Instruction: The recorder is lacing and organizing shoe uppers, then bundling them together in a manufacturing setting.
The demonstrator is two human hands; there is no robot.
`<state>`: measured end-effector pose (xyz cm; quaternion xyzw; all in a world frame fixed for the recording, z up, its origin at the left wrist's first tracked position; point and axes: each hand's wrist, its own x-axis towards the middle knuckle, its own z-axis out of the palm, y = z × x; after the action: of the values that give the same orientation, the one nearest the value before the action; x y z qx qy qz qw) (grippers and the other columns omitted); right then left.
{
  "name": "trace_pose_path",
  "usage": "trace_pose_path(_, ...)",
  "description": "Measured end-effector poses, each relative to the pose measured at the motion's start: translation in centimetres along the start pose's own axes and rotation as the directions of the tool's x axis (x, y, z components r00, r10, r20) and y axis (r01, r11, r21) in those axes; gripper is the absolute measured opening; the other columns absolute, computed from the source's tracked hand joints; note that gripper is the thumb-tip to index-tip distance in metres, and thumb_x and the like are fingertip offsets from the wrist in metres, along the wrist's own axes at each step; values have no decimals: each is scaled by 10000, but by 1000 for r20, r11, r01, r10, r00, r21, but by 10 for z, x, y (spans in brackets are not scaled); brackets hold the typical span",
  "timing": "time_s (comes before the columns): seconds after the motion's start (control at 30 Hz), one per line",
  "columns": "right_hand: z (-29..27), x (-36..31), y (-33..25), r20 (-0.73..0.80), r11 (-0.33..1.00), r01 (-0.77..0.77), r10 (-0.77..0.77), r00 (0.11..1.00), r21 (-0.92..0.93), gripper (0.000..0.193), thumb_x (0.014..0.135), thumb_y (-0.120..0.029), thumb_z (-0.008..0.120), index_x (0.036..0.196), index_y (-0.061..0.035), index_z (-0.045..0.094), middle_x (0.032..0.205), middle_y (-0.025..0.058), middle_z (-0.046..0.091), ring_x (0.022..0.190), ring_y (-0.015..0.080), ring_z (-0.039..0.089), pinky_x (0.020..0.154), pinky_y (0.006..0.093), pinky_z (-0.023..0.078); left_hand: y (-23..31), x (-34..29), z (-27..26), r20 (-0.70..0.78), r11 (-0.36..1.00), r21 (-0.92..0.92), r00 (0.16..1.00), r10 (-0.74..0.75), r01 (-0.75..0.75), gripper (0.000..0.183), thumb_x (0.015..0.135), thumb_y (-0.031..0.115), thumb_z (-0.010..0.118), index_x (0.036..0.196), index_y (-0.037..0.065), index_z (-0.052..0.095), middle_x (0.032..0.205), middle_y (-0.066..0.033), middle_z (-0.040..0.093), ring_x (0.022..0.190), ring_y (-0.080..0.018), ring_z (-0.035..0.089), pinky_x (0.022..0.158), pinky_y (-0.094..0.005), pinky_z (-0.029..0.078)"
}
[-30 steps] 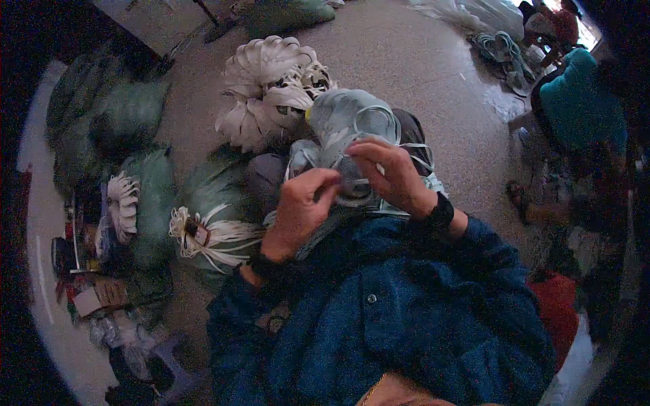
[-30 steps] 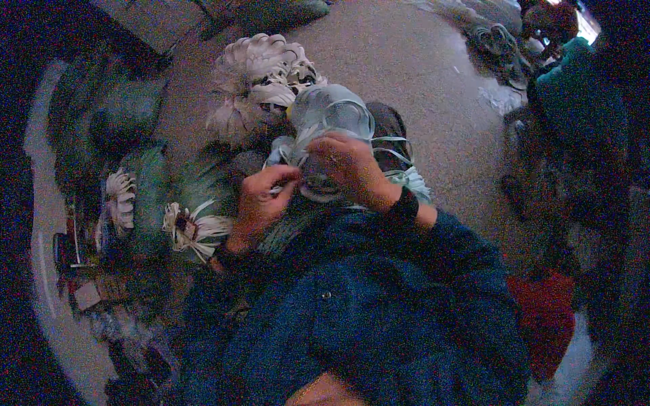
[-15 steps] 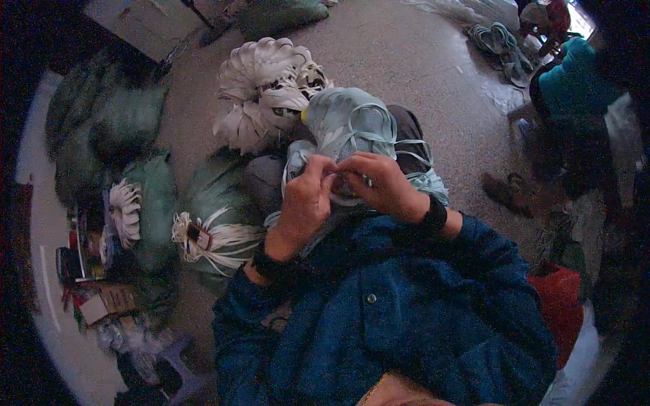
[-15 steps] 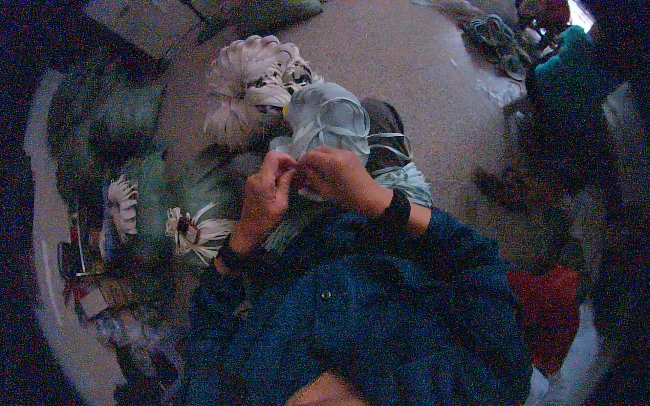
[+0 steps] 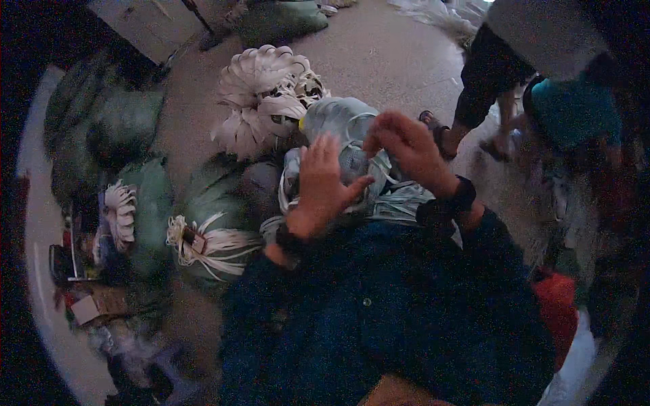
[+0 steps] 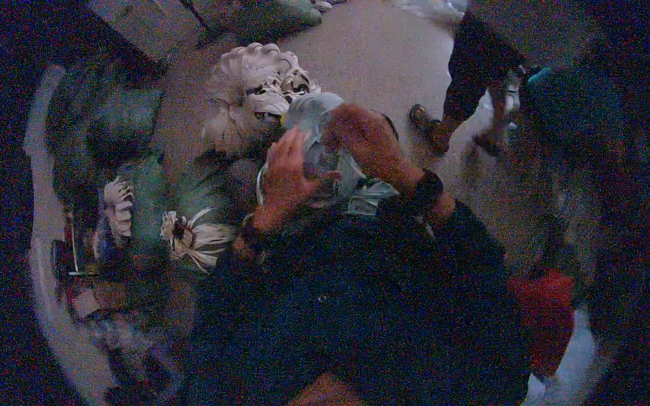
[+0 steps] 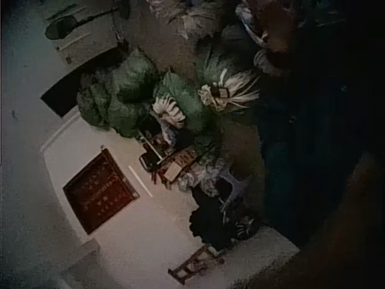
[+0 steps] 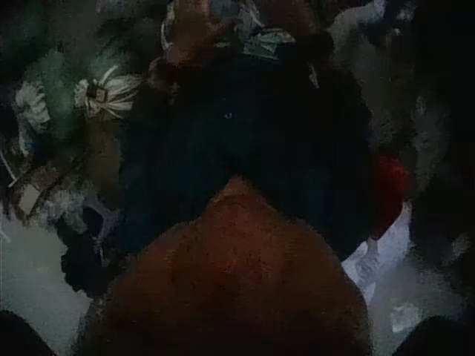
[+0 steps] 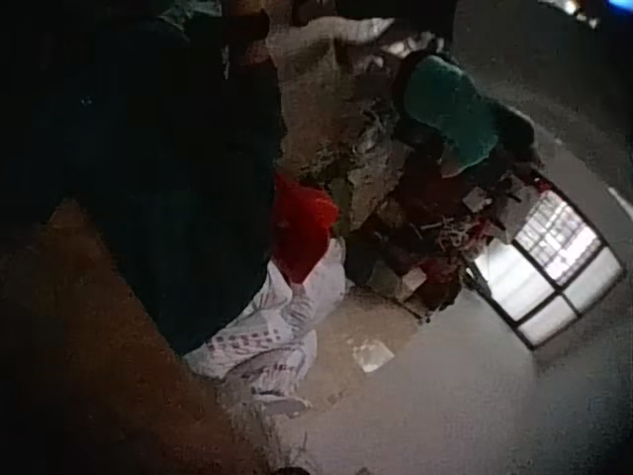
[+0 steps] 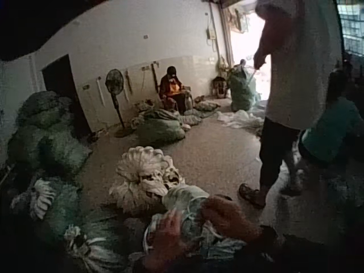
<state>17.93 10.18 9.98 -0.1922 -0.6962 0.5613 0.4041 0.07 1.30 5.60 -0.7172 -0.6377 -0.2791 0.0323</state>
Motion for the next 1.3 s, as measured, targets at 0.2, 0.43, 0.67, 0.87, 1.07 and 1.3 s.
trace_pose_path(0.2,6,12,-58,100,976,132,-116,988,-173,124,948,-101,528,1047,-28,547,800,43,587,691,107,569,619,257,478,-8,0,58,86,992,87,991,-103,95,932,747,566,652,1350,-78,351,1425,-269,349,1343,-398,315,1056,-590,267)
trace_pose_path(0.43,-36,10,-201,-35,786,360,-397,917,502,261,948,-157,525,1166,-15,500,965,102,583,814,169,581,732,327,470,-4,0,63,89,994,61,992,-90,85,917,752,546,654,1355,-74,351,1436,-266,334,1353,-397,298,1048,-615,255)
trace_pose_path(0.67,-54,5,-202,-94,704,360,-388,917,612,348,969,-169,469,1272,-6,413,1117,148,531,969,194,549,881,389,432,-10,-5,49,97,996,28,991,-91,88,952,746,562,659,1368,-80,329,1427,-267,334,1349,-409,289,1069,-606,211)
trace_pose_path(0.87,-80,-3,-202,-149,726,363,-344,927,584,425,988,-180,421,1362,3,337,1246,186,486,1101,216,521,1008,441,399,50,27,-9,-144,806,-506,952,271,-307,580,850,339,633,1261,-30,457,1235,-249,495,1191,-406,457,1053,-515,295)
trace_pose_path(1.07,-133,-4,-168,-43,936,40,-59,997,-349,363,994,-177,427,1302,14,413,1183,143,562,1045,181,571,961,370,456,34,3,24,-61,745,-581,930,362,-328,140,858,47,546,992,17,573,827,-166,574,848,-378,584,866,-458,456)
trace_pose_path(1.3,-50,2,27,99,917,-137,186,978,-374,194,888,-22,593,1080,1,600,987,71,647,974,158,606,865,308,490,23,-8,23,-68,767,-459,878,473,-449,158,753,28,572,911,34,582,813,-135,571,831,-351,584,892,-461,456)
